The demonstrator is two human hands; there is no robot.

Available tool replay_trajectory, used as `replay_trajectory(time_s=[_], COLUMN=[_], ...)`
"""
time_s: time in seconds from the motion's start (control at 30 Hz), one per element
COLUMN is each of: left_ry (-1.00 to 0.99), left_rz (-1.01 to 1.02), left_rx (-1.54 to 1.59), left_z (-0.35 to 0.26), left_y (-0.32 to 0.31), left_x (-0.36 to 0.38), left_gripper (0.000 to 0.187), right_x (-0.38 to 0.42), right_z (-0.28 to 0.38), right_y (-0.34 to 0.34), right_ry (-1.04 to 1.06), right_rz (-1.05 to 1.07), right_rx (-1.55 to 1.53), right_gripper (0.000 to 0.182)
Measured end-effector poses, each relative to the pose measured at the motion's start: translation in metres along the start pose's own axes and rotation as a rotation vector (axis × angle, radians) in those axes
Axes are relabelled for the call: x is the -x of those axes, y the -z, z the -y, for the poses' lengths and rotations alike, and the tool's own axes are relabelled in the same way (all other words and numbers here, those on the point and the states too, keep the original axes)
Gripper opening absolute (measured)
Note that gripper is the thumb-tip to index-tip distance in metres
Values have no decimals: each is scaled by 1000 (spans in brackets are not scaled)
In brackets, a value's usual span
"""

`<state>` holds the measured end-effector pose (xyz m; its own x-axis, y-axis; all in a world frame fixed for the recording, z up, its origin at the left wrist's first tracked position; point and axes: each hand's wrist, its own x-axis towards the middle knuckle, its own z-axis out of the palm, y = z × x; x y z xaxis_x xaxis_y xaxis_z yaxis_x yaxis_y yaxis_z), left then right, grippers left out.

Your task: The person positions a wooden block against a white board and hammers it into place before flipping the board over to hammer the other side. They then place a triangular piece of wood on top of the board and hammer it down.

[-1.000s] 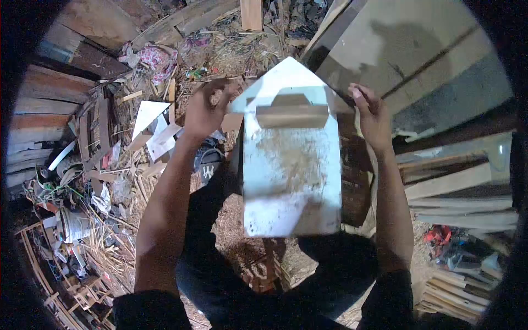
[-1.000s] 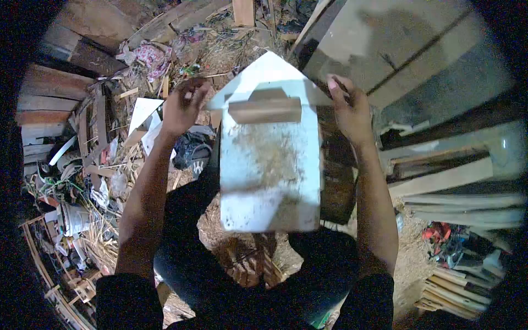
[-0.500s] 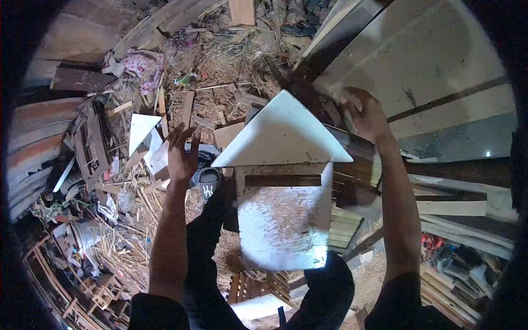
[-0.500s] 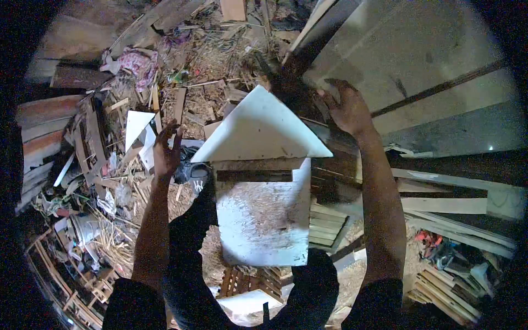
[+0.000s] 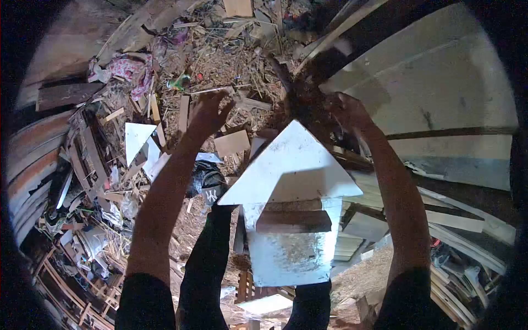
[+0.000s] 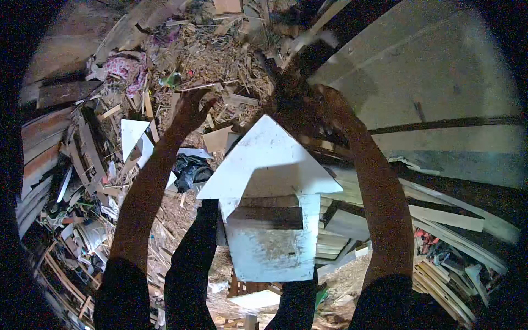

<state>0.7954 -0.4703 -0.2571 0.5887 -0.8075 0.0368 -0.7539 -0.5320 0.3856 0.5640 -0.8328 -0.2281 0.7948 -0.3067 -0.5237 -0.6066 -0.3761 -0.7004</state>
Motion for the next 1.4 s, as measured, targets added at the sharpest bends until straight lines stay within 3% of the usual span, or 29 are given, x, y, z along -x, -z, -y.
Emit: replay_trajectory(time_s=[0.03,0.1,0.17,0.23,0.3,0.37,0.43,0.47,0.5,0.53,0.57,0.63,0.83,0.9,0.93,1.0,1.03,1.07,1.1,1.13,1.2,1.23,1.3,1.33,1.4], left_ry=[-2,-146,-134,-125,-252,-283,-287,-213,-217,-467,-679,-598,-455,-550,-554,-596,-601,-444,-272,-267,-563,-546,-475,-471,-520], left_rz=[19,184,289,402,302,387,421,264,267,308,315,419,734,436,441,127,134,464,775,773,277,266,494,494,253], left_rx=[7,-153,-176,-199,-234,-218,63,946,948,282,-395,-284,-354,-420,-420,-434,-432,-259,-80,-84,-181,-187,-91,-94,-224], left_z=[6,14,18,16,20,28,45,36,34,31,16,7,-18,-5,1,-1,-5,-28,-40,-26,1,5,-7,1,18], left_y=[-15,-37,-58,-76,-94,-121,-172,-180,-183,-186,-179,-192,-206,-237,-252,-266,-259,-214,-188,-196,-213,-211,-180,-187,-206], left_x=[-14,-46,-79,-96,-105,-116,-116,-121,-124,-128,-133,-139,-153,-147,-146,-136,-133,-134,-137,-131,-111,-109,-105,-101,-91], left_gripper=[38,42,43,45,44,43,37,35,35,36,38,41,60,63,63,64,64,62,60,60,47,47,38,38,34], right_x=[1,-13,-34,-48,-49,-50,-52,-53,-52,-50,-51,-58,-56,-57,-57,-49,-48,-50,-56,-61,-47,-46,-52,-54,-44], right_z=[15,4,-6,-12,-8,-17,-34,-33,-33,-33,-38,-43,-49,-48,-47,-32,-27,-34,-44,-47,-14,3,-16,-27,-15], right_y=[-1,-7,-8,-13,-13,-15,-17,-17,-17,-18,-17,-13,-19,-21,-20,-15,-13,-17,-17,-18,-9,-4,3,5,11], right_ry=[2,9,20,29,27,25,490,487,262,35,26,75,138,72,6,-57,-107,-107,71,250,133,20,3,-23,5], right_rz=[7,71,130,250,259,254,56,53,107,157,151,241,191,205,222,205,178,181,121,63,119,167,202,229,162], right_rx=[228,207,194,456,366,273,469,470,338,201,200,311,324,359,401,367,342,335,307,279,270,266,219,162,193], right_gripper=[55,56,58,60,60,59,60,60,62,63,63,63,62,61,61,61,62,62,61,61,60,59,58,57,56])
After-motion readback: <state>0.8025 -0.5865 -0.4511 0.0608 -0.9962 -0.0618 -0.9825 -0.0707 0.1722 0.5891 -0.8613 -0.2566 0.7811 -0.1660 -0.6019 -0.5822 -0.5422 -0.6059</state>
